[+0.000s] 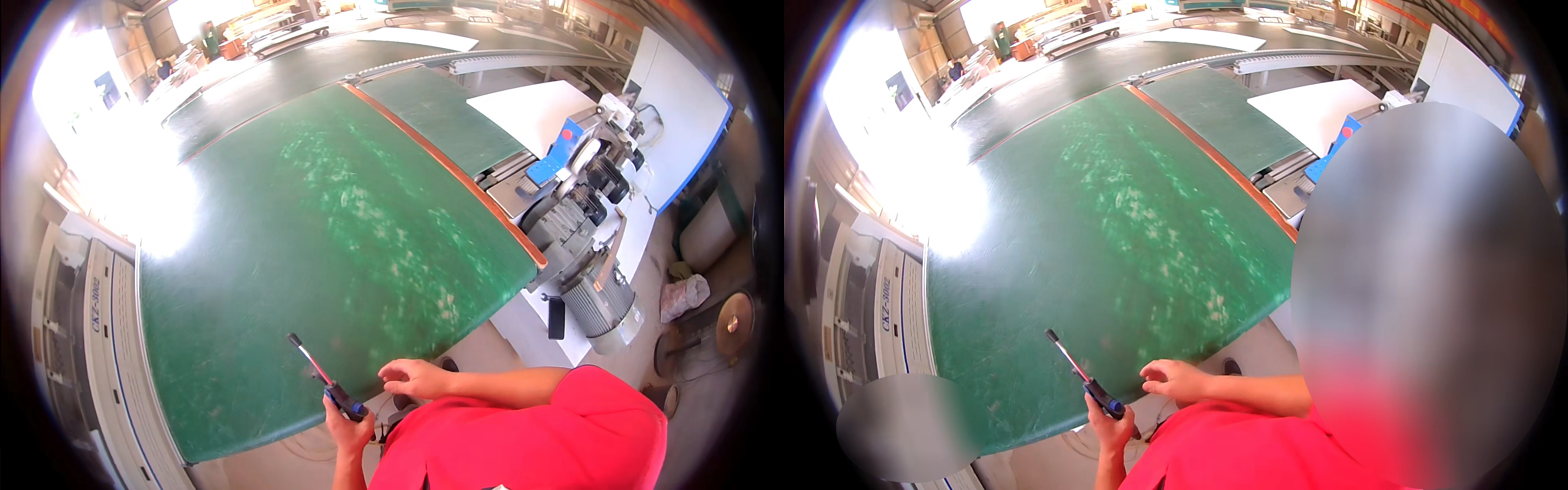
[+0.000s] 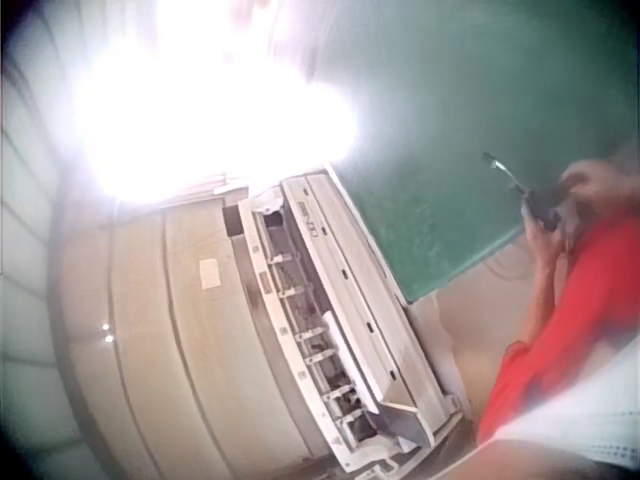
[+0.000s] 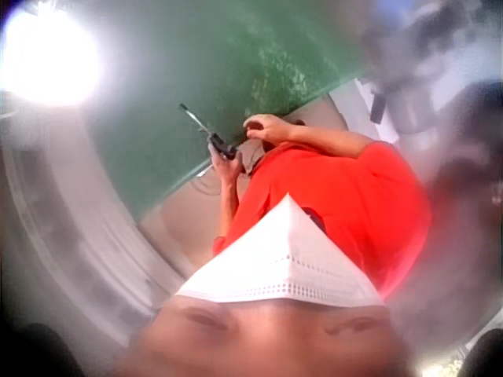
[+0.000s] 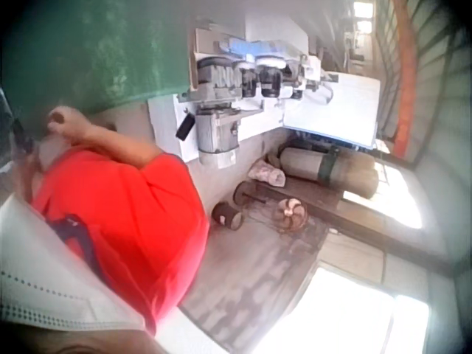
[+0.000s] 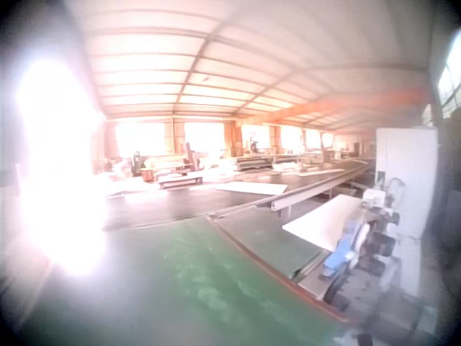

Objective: The person repeatedly picks up white rectangular panels from a green workbench, carries them to a large machine, places them on the machine's bed, and then returns to the workbench. This cycle is performed multiple times with different panels.

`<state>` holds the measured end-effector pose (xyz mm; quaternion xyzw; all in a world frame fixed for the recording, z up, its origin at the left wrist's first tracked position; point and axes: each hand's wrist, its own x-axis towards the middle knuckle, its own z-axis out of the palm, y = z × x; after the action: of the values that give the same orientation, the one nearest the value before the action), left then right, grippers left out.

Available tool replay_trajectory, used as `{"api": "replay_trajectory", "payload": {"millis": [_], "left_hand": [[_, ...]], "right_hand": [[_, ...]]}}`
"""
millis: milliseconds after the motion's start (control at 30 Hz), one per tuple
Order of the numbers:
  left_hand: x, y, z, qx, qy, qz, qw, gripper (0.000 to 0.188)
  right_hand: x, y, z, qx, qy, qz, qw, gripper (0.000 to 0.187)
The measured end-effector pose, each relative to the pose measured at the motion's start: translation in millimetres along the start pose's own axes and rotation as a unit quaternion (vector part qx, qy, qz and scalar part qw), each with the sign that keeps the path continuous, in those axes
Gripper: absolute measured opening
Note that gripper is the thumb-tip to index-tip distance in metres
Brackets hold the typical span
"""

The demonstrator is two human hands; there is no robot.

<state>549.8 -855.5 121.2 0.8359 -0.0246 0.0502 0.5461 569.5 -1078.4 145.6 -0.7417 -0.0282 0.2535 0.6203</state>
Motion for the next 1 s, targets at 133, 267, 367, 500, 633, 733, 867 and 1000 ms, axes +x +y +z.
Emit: {"api": "replay_trajectory", "payload": {"millis": [133,267,367,500,633,733,867,1000], "left_hand": [[25.4,19.4,35.3,0.014,-0.049,0.012,0.999,0.060],[45.0,21.3,81.9,0.059,-0.050,0.049,0.996,0.065],[64.5,33.1,126.3,0.071,-0.047,0.024,0.996,0.061],[74.6,44.2,185.4,0.130,0.006,-0.023,0.991,0.055],[105.6,133.4,262.6,-0.003,0.019,-0.417,0.909,0.071],[80.5,102.0,291.3,0.135,-0.037,-0.115,0.983,0.076],[17.1,88.8,321.1,0.138,0.004,-0.226,0.964,0.073],[-13.2,136.2,333.5,0.278,-0.025,-0.269,0.922,0.069]], "right_hand": [[2.5,20.7,-56.2,0.043,0.048,0.014,0.998,0.042],[25.2,43.9,-149.7,-0.027,0.147,-0.071,0.986,0.037],[56.4,49.1,-260.0,-0.063,0.206,-0.098,0.972,0.032],[128.8,59.3,-439.1,-0.167,0.310,-0.207,0.913,0.025],[214.8,69.4,-626.0,-0.258,0.433,-0.214,0.837,0.022],[250.8,110.0,-742.7,-0.374,0.473,-0.156,0.783,0.029],[290.9,145.6,-809.6,-0.447,0.431,-0.047,0.783,0.037],[311.1,186.7,-811.0,-0.516,0.401,-0.026,0.756,0.037]]}}
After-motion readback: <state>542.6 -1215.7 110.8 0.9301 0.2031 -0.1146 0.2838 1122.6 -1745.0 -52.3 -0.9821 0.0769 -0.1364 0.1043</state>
